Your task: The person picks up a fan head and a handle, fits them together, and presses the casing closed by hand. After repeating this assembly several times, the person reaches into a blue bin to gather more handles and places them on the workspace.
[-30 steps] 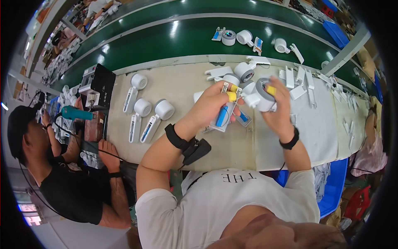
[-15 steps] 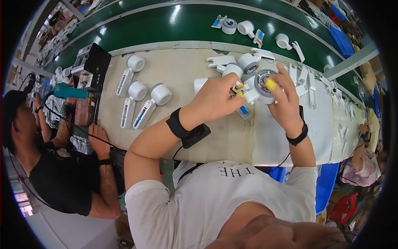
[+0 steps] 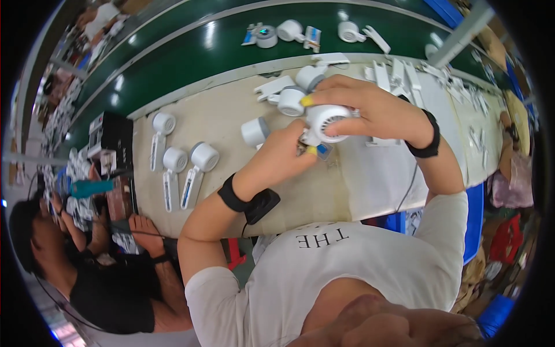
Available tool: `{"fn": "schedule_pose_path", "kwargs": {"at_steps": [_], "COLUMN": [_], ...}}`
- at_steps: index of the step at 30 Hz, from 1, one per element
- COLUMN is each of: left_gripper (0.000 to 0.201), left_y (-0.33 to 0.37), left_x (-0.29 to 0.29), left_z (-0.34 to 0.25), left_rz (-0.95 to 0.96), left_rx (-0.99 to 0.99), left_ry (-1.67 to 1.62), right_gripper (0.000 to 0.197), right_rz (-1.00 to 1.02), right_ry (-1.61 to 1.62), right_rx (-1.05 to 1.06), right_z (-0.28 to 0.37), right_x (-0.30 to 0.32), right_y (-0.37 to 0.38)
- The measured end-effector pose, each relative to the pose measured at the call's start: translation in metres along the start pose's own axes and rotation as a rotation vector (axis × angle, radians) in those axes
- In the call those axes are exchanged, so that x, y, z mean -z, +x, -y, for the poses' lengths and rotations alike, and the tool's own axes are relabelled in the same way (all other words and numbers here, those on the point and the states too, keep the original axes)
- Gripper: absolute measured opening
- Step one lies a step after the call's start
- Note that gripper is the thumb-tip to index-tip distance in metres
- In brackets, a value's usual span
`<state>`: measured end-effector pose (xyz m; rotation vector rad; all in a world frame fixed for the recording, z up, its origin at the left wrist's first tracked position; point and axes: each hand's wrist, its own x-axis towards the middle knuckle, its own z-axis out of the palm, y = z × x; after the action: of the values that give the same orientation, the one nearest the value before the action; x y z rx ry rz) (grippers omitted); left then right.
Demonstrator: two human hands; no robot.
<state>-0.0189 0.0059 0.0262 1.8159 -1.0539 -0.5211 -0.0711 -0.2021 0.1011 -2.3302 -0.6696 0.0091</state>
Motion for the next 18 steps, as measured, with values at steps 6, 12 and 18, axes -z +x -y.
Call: {"fn": "schedule_pose_path", "kwargs": {"at_steps": [6,12,18], "left_gripper": [0.021,0.029,0.031], "left_y": [-0.001,-0.003,0.008], "left_x": [-0.006,-0.004,0.013], "left_z": [0.003,0.017,0.020], "left_rz": [0.079,-0.082,-0.093], "left_rx": [0.203,0.154,0.112], "left_ry": [-0.526,-0.971,-0.979], "right_gripper": [0.041,0.029,0.042], "right_rz": [-0.051,-0.237,-0.266], "right_ry": [0.054,0.026,-0.500], "right_rx": [-0.023,-0.365,-0.374], "right_z": [-0.019,-0.042,-0.072], "right_x": [-0.012,-0.012,-0.060], "right_y": [-0.009,-0.066,-0.147]}}
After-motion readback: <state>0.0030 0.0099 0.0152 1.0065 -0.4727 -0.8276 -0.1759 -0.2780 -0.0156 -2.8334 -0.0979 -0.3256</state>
